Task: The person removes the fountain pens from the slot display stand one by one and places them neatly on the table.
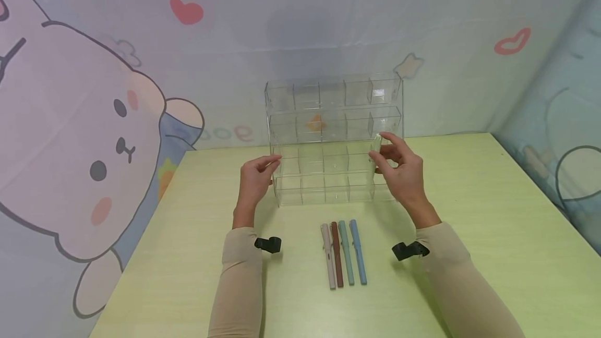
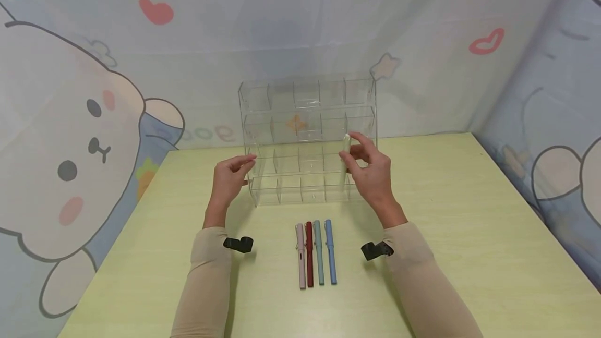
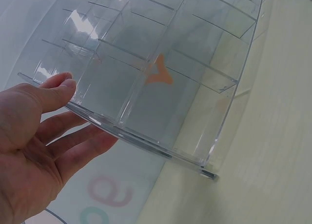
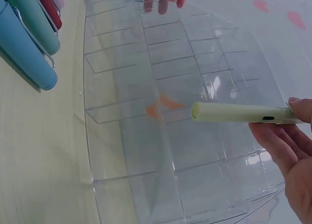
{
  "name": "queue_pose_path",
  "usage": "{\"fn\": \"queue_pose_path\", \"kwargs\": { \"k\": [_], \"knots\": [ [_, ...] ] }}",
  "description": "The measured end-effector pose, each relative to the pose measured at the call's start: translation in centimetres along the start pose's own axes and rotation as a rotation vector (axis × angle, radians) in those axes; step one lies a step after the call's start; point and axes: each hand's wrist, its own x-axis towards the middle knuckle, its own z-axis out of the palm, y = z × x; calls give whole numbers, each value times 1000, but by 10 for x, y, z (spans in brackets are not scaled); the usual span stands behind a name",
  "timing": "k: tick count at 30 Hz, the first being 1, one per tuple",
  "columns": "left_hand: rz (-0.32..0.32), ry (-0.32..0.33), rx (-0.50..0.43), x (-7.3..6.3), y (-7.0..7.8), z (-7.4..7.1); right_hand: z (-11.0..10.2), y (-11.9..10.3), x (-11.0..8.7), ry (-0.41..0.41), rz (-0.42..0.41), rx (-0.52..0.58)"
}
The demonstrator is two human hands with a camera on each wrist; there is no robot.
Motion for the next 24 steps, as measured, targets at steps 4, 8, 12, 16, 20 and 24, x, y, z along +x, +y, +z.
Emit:
{"fn": "queue_pose_path", "kwargs": {
  "k": [4,8,12,16,20,24],
  "knots": [
    [4,0,2,0,0,0,-4,-3,1,-58,50,-36],
    [9,2,8,0,0,0,-7,-9,2,-132,118,-47],
    [0,1,8,0,1,0,-9,-11,1,-186,161,-69],
    [2,1,8,1,0,-1,-11,-18,3,-220,195,-112],
    [1,3,8,1,-1,-1,-15,-27,6,-270,271,-113],
    [0,3,5,1,-1,-1,-19,-33,8,-321,353,-86]
  ]
}}
